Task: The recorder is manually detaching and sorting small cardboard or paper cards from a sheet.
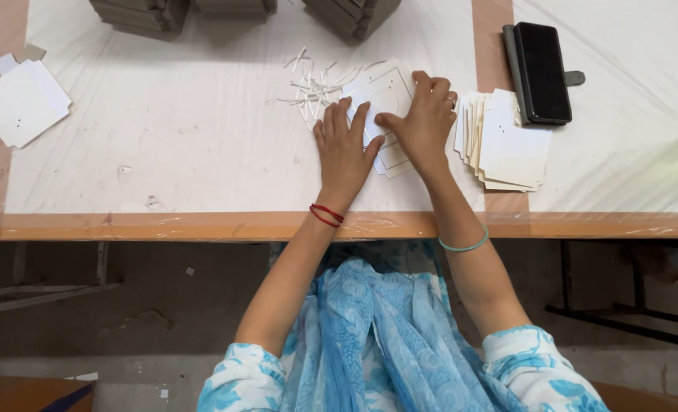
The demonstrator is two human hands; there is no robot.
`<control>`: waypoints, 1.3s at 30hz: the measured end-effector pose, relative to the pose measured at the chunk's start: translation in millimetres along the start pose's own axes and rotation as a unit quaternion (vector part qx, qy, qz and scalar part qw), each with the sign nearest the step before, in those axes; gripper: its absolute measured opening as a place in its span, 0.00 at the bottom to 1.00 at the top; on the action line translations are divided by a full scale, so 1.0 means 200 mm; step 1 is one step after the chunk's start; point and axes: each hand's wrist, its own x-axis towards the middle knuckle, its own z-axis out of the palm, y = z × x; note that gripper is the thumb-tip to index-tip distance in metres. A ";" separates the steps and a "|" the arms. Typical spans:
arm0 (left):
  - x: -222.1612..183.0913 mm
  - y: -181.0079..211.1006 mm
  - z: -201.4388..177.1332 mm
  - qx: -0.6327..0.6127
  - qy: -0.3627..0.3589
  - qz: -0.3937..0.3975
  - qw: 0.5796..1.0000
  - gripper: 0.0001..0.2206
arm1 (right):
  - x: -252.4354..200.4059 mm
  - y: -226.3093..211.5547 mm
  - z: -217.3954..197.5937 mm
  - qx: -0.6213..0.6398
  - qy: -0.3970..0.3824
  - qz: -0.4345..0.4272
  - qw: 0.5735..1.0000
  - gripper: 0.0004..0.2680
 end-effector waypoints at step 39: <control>0.10 -0.07 -0.01 -0.499 0.065 -0.131 0.854 0.34 | 0.01 0.11 -0.05 0.594 -0.062 0.026 0.801 0.05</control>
